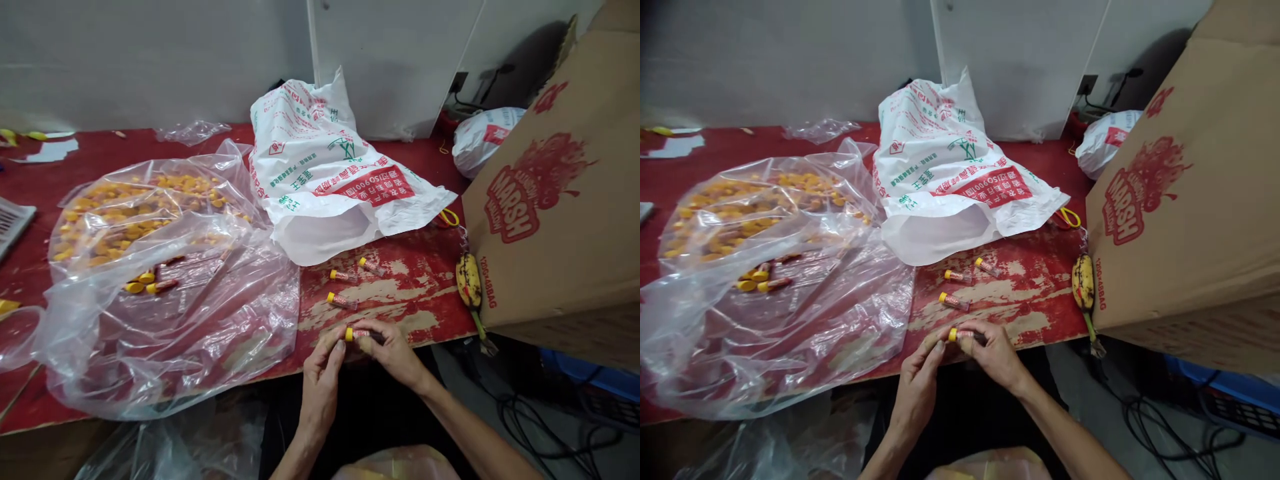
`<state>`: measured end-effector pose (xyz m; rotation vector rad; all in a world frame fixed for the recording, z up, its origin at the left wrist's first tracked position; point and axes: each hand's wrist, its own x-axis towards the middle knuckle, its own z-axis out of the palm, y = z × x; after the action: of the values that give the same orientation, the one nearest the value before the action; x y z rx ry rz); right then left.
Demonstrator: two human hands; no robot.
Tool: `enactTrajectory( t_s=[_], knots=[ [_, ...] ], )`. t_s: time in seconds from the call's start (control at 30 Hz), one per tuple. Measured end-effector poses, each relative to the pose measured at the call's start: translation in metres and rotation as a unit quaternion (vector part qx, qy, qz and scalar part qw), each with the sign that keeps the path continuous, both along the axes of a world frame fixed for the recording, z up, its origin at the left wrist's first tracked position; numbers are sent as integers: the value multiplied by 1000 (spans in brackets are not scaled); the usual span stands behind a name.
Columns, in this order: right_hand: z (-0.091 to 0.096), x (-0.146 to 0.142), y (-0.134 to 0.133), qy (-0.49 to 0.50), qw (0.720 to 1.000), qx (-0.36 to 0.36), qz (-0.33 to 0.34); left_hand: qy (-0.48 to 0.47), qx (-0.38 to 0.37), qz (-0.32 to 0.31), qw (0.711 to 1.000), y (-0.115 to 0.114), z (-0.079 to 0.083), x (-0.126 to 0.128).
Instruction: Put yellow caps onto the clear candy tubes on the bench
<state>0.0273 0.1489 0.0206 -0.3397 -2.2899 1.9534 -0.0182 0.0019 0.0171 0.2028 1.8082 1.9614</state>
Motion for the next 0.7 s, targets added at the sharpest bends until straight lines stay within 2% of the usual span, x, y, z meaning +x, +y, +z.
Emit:
enactTrajectory(
  t_s=[0.07, 0.1, 0.13, 0.2, 0.23, 0.27, 0.33, 0.37, 0.4, 0.43, 0.57, 0.7],
  knots=[
    [7, 2, 24, -67, 997, -44, -2, 16, 5, 2, 1000, 4, 2, -4],
    [11, 4, 38, -91, 995, -36, -13, 13, 6, 10, 1000, 4, 2, -5],
    [17, 5, 53, -102, 995, -2, -24, 1, 5, 18, 1000, 4, 2, -6],
    [29, 7, 79, -106, 984, 142, -30, -31, -8, 39, 999, 2, 0, -8],
    [36, 8, 88, -118, 962, 245, -21, -46, -19, 47, 998, 0, -2, -8],
    [42, 8, 94, -143, 925, 353, -5, -59, -31, 56, 996, -2, -5, -8],
    [50, 9, 96, -221, 824, 521, 41, -83, -43, 77, 993, -6, -10, -9],
    [51, 8, 94, -256, 781, 567, 60, -98, -44, 85, 991, -7, -13, -11],
    [50, 7, 89, -279, 753, 591, 72, -114, -40, 92, 988, -8, -16, -12],
    [48, 5, 85, -290, 740, 602, 77, -130, -34, 99, 986, -9, -18, -13],
    [36, 0, 73, -299, 738, 602, 53, -168, -4, 106, 980, -10, -24, -20],
    [27, 0, 77, -305, 744, 592, 54, -159, -8, 127, 979, -4, -27, -22]
  ],
)
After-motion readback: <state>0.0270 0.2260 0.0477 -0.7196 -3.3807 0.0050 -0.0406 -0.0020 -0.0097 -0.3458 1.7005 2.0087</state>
